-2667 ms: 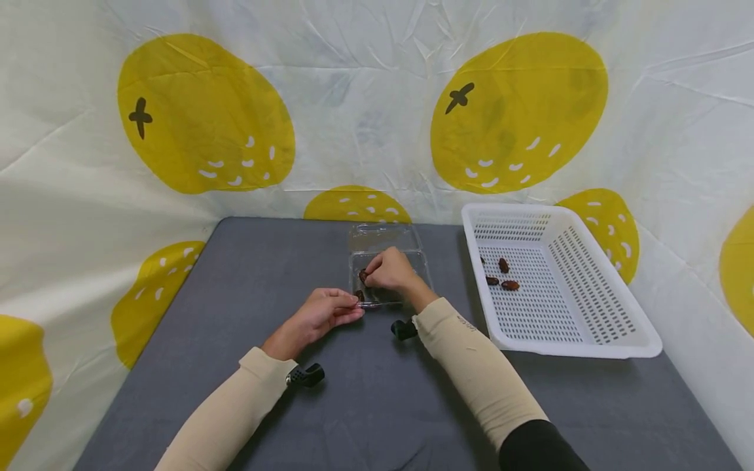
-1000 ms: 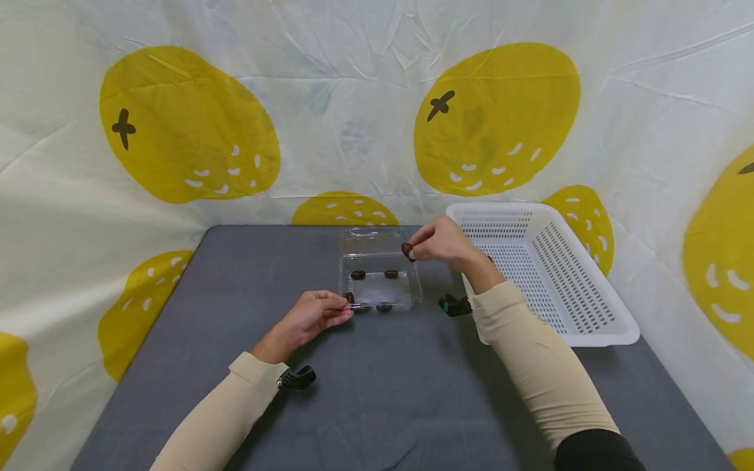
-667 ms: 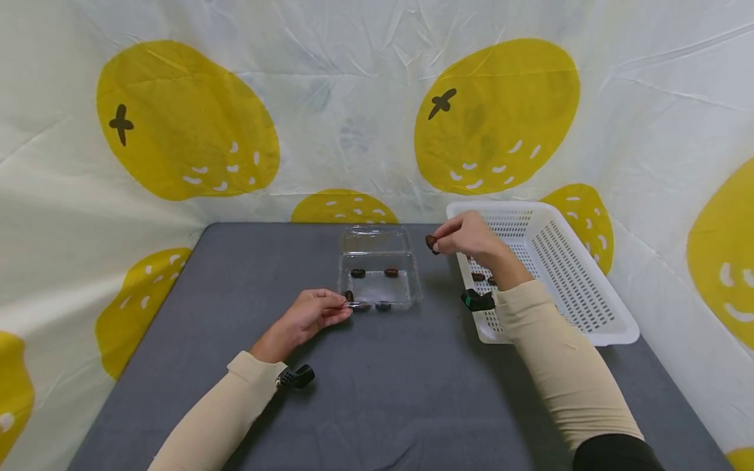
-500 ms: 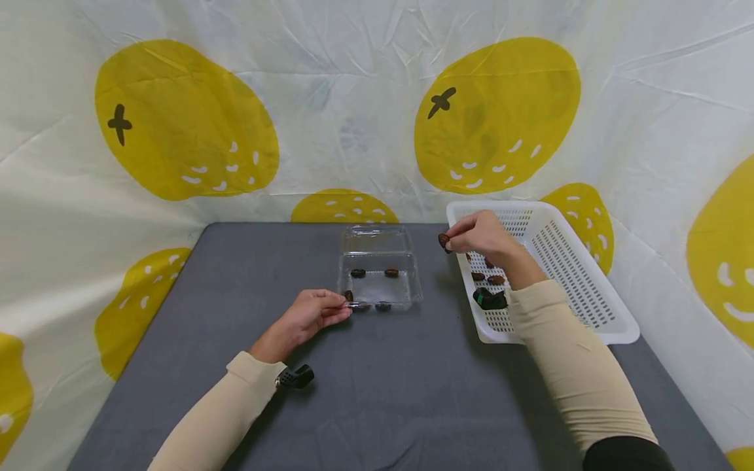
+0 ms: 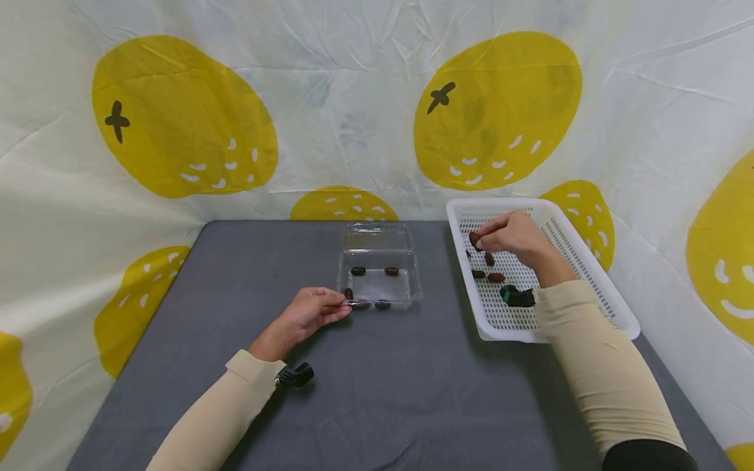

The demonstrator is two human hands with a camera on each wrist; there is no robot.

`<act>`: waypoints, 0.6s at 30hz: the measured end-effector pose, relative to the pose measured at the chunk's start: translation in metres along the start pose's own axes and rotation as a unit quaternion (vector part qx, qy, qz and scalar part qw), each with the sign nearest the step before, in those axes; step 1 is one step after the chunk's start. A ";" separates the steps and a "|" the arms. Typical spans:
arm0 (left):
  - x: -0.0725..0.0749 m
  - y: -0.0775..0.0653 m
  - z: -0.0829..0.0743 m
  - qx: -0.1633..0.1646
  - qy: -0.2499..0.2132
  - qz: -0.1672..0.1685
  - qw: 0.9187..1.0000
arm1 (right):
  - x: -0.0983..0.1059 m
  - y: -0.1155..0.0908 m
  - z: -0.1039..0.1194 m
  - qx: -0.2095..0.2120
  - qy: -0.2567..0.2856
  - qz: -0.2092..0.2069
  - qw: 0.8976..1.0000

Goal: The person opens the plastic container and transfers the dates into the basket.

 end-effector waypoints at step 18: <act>0.008 -0.007 0.000 -0.004 -0.001 0.012 1.000 | 0.024 -0.008 -0.053 -0.054 -0.004 -0.050 0.997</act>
Point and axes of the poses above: each hand's wrist, its own y-axis towards the middle knuckle, its own x-axis out of the back of the hand, z = x × y, the point moved 3 cm from there along y, towards the middle knuckle, and after that the axes turned 5 degrees about -z, right-handed, at the moved point
